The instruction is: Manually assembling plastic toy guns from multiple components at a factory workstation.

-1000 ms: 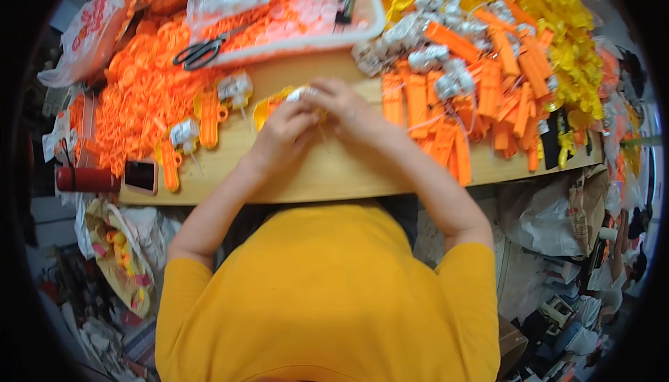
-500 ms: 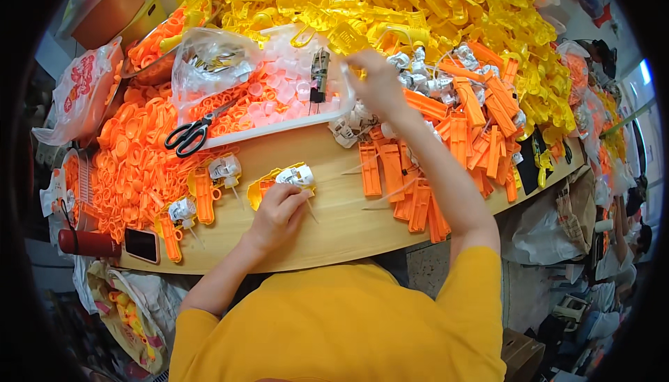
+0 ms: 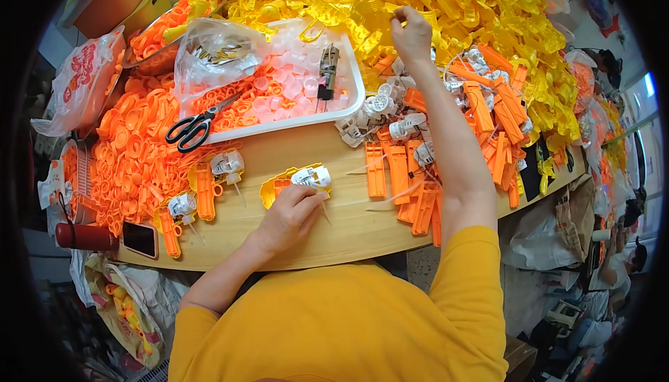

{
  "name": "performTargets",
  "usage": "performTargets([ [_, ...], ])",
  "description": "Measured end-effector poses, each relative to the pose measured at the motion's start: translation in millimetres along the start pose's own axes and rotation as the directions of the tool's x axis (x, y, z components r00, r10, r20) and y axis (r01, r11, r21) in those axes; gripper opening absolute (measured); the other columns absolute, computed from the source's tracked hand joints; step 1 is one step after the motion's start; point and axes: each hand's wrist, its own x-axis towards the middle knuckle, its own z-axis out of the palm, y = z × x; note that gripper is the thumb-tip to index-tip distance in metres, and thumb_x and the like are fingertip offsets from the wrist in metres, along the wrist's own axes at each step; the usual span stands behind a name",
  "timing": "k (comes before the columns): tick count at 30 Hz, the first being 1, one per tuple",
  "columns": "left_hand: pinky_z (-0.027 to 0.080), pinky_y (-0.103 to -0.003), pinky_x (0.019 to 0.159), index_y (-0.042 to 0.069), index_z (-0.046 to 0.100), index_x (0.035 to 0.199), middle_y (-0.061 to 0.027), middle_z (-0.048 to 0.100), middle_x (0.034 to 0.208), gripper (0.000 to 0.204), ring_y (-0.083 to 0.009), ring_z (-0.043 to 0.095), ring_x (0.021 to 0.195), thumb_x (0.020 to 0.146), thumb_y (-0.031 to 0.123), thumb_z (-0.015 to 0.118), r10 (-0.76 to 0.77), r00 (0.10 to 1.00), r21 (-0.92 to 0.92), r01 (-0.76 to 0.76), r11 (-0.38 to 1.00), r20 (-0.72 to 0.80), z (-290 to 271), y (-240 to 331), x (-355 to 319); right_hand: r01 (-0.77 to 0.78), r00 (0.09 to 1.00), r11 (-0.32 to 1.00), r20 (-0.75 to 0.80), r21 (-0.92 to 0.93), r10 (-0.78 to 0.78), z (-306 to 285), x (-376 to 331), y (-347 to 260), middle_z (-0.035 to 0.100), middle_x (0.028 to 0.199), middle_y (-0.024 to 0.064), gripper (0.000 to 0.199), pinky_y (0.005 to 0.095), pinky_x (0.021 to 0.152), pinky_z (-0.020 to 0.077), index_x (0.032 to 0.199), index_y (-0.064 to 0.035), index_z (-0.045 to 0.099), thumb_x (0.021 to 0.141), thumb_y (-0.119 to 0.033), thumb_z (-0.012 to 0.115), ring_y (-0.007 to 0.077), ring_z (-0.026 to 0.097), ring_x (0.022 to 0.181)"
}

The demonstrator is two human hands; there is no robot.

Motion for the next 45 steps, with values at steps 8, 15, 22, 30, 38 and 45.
performTargets([
  [8, 0.050, -0.034, 0.075, 0.001, 0.064, 0.100, -0.0141, 0.061, 0.090, 0.023, -0.0287, 0.061, 0.083, 0.077, -0.002, 0.065, 0.003, 0.981, -0.122, -0.028, 0.992, -0.196, -28, 14, 9, -0.308, 0.933, 0.696, 0.064, 0.649, 0.354, -55, -21, -43, 0.061, 0.074, 0.0020, 0.012, 0.0228, 0.053, 0.0441, 0.096, -0.0034, 0.061, 0.089, -0.012, 0.065, 0.0094, 0.057, 0.061],
  [15, 0.047, -0.025, 0.083, 0.001, 0.055, 0.120, -0.0073, 0.060, 0.112, 0.032, -0.0129, 0.057, 0.097, 0.093, 0.016, 0.061, -0.609, 0.706, -0.803, 0.096, 0.588, -0.362, -76, 5, 57, -0.648, 0.761, 0.148, 0.629, 0.747, 0.160, -57, -117, -115, 0.063, 0.078, 0.0021, 0.008, 0.0237, 0.060, 0.0461, 0.093, -0.0083, 0.060, 0.088, -0.007, 0.064, 0.0113, 0.060, 0.066],
  [22, 0.047, -0.031, 0.094, 0.004, 0.045, 0.135, -0.0071, 0.055, 0.126, 0.058, -0.0156, 0.054, 0.113, 0.086, 0.020, 0.069, -0.471, 0.843, -0.801, 0.461, 0.383, 0.260, -75, 15, 44, -0.690, 0.713, -0.007, 0.682, 0.724, 0.166, -45, -200, -168, 0.065, 0.102, 0.0022, 0.028, 0.0270, 0.085, 0.0480, 0.111, -0.0035, 0.061, 0.083, 0.001, 0.061, 0.0105, 0.061, 0.093],
  [30, 0.051, -0.025, 0.083, 0.001, 0.059, 0.116, -0.0059, 0.063, 0.109, 0.047, -0.0118, 0.061, 0.095, 0.075, 0.012, 0.079, -0.551, 0.833, -0.728, 0.349, 0.589, -0.046, -73, 7, 23, -0.509, 0.836, 0.434, 0.547, 0.743, 0.044, -37, -220, -171, 0.060, 0.112, 0.0060, 0.031, 0.0283, 0.085, 0.0487, 0.119, -0.0016, 0.054, 0.088, -0.004, 0.062, 0.0130, 0.059, 0.100],
  [38, 0.050, -0.035, 0.082, 0.001, 0.062, 0.110, -0.0129, 0.061, 0.102, 0.051, -0.0261, 0.061, 0.094, 0.067, 0.021, 0.081, -0.296, 0.932, -0.016, 0.300, 0.954, -0.207, -56, -20, -13, -0.742, 0.653, 0.514, 0.636, 0.429, 0.411, -78, -271, -138, 0.058, 0.113, 0.0085, 0.023, 0.0249, 0.077, 0.0510, 0.116, 0.0007, 0.054, 0.095, -0.010, 0.053, 0.0128, 0.062, 0.089],
  [45, 0.048, -0.038, 0.082, 0.002, 0.063, 0.110, -0.0144, 0.061, 0.103, 0.052, -0.0303, 0.059, 0.095, 0.065, 0.023, 0.080, -0.267, 0.947, 0.017, 0.274, 0.961, -0.178, -28, -20, -13, -0.861, 0.505, 0.229, 0.719, 0.454, 0.478, -76, -284, -145, 0.058, 0.113, 0.0109, 0.027, 0.0274, 0.076, 0.0563, 0.120, 0.0025, 0.050, 0.097, -0.010, 0.050, 0.0175, 0.065, 0.091],
])
